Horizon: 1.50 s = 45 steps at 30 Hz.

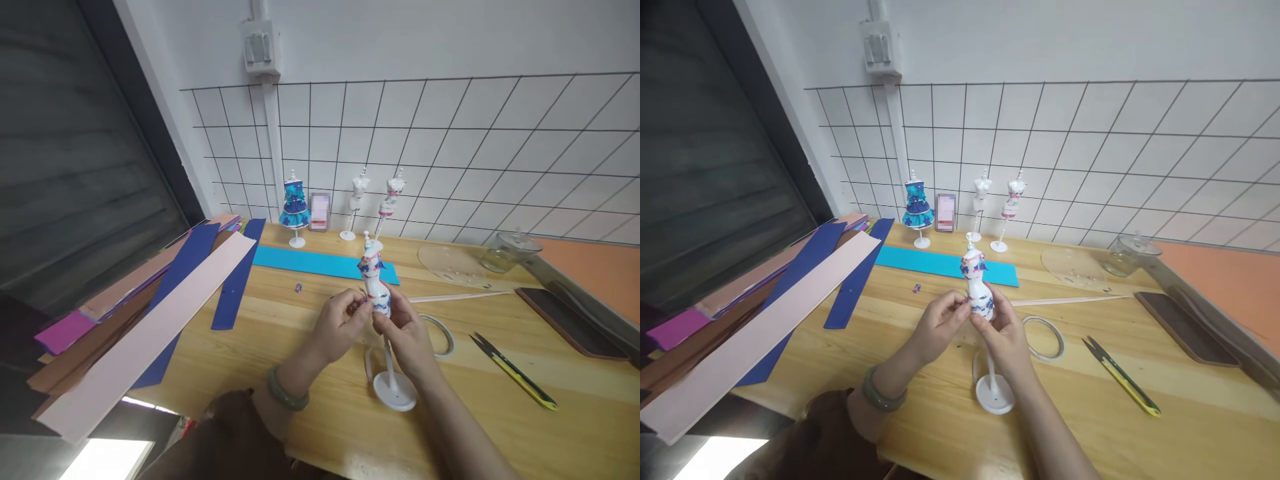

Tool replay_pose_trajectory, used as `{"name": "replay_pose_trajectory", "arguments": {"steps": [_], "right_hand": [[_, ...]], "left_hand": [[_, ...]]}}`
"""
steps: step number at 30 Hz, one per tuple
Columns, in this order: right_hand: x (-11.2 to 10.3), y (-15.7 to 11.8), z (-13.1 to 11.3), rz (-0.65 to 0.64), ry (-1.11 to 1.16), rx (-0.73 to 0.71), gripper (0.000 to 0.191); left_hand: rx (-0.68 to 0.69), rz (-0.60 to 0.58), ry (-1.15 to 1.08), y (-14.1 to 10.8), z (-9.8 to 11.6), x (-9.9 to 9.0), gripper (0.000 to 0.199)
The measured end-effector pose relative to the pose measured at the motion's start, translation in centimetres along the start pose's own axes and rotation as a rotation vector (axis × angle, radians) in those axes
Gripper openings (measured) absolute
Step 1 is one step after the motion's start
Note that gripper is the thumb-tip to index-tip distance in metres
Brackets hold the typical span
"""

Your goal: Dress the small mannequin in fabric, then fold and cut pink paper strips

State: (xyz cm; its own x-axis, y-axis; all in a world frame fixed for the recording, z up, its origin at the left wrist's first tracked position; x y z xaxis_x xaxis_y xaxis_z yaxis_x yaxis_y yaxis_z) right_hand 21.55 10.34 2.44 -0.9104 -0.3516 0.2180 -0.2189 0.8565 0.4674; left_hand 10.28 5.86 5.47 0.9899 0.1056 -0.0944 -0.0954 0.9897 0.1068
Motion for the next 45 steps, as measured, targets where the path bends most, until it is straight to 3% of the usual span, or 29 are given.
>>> {"name": "replay_pose_trajectory", "arguments": {"steps": [5,9,13,17,21,26,30,36,38,41,45], "right_hand": [[0.8,-0.3,-0.1,-0.002,0.011,0.013,0.043],[1.8,-1.0,0.9,-0.043,0.198,0.131,0.03],[2.9,-1.4,1.3,-0.067,0.403,0.257,0.024],[1.7,-0.5,0.8,0.049,0.58,0.287,0.027],[0.6,0.2,0.6,0.074,0.704,0.341,0.024],[-0.4,0.3,0.9,0.123,0.667,0.348,0.024],[0.1,0.2,0.8,0.107,0.615,0.316,0.029],[-0.2,0.4,0.3,0.151,0.503,0.239,0.026],[-0.4,0.5,0.1,0.177,0.512,0.205,0.024],[-0.7,0.7,0.2,0.195,0.55,0.193,0.022],[-1.6,0.9,0.9,0.23,0.546,0.233,0.021]], "left_hand": [[0.122,0.112,0.103,-0.3,1.0,-0.6,0.02],[0.159,0.093,0.054,-0.5,1.1,-0.5,0.019],[0.095,0.074,-0.083,-0.2,0.2,-0.9,0.023],[0.041,0.132,-0.259,0.3,-0.8,-2.2,0.027],[-0.027,0.049,-0.266,0.8,-1.3,-1.4,0.026],[-0.064,-0.04,-0.247,0.8,-1.3,0.0,0.027],[-0.101,-0.118,-0.271,0.8,-1.5,0.8,0.023],[-0.225,-0.09,-0.273,1.2,-3.2,0.8,0.026],[-0.284,-0.03,-0.342,1.4,-4.0,0.2,0.024],[-0.349,0.045,-0.589,1.8,-5.1,-0.9,0.037],[-0.333,0.102,-0.905,2.1,-5.4,-2.6,0.033]]}}
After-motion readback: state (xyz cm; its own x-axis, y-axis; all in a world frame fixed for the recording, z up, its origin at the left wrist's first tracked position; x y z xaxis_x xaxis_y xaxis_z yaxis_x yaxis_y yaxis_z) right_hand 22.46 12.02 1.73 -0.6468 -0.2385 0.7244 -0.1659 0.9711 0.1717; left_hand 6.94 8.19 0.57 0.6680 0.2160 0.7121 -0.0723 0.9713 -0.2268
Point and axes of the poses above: each hand's wrist, its own y-axis towards the middle knuckle, its own x-axis out of the palm, z = x × y, the point moved 8 cm from there along y, towards the middle knuckle, and after that the axes turned 14 degrees about -x, right-handed, at the moved point
